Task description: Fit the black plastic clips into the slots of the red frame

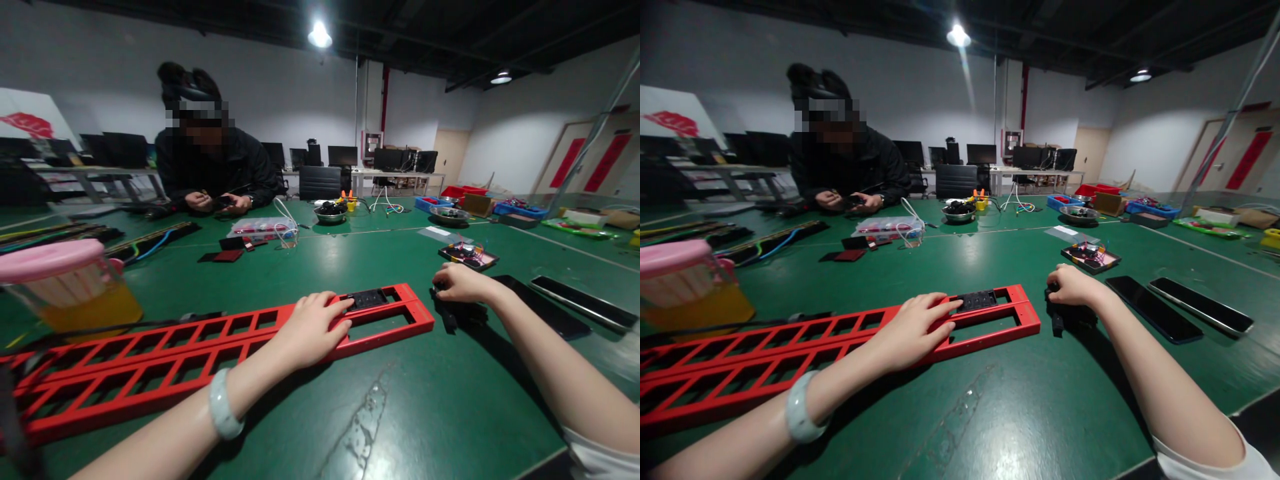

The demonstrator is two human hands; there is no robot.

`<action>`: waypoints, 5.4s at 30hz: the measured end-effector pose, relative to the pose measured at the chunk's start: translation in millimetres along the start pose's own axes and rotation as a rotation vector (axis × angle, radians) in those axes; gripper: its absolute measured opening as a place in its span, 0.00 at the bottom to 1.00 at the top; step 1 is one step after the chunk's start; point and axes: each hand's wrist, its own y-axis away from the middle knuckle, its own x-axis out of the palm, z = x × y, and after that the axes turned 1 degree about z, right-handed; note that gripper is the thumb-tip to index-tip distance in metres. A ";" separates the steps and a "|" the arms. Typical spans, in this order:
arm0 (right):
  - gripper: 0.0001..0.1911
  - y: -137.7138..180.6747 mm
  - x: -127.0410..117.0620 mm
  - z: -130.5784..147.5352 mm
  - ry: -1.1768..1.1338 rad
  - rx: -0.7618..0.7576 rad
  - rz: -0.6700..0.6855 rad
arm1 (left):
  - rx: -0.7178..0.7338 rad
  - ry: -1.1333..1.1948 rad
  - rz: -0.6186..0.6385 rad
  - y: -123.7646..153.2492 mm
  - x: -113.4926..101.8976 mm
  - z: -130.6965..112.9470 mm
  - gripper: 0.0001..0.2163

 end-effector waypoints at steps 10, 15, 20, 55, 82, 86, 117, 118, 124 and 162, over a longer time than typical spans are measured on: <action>0.22 -2.0 3.7 42.9 -0.325 -0.178 -0.400 | -0.019 -0.011 -0.010 -0.1 2.4 -0.2 0.20; 0.20 -3.5 14.3 93.0 -0.496 -0.307 -0.441 | -0.014 -0.014 -0.021 0.5 3.2 -1.0 0.19; 0.21 -3.3 29.9 127.7 -0.604 -0.455 -0.343 | -0.014 -0.006 -0.025 1.4 3.2 -1.8 0.22; 0.22 0.3 33.3 143.7 -0.581 -0.476 -0.223 | -0.036 0.005 -0.003 0.9 4.7 -0.7 0.22; 0.21 -4.3 33.9 140.1 -0.755 -0.376 -0.099 | -0.035 -0.003 0.004 2.4 1.8 -3.3 0.21; 0.22 -6.2 35.0 142.0 -0.805 -0.349 -0.079 | -0.036 0.009 -0.005 3.2 3.3 -2.0 0.21; 0.37 18.9 44.3 149.3 -0.025 -0.641 -0.271 | -0.040 -0.027 -0.002 7.5 -2.6 -5.1 0.20; 0.37 19.1 44.2 149.3 -0.022 -0.640 -0.266 | -0.038 -0.033 0.000 7.3 -2.2 -5.2 0.20; 0.38 19.8 39.8 146.4 -0.029 -0.642 -0.227 | -0.021 -0.052 0.000 6.6 -0.6 -4.9 0.19; 0.41 26.0 -25.2 39.4 -0.174 0.016 0.311 | 0.005 -0.077 0.004 4.5 -0.3 -1.9 0.18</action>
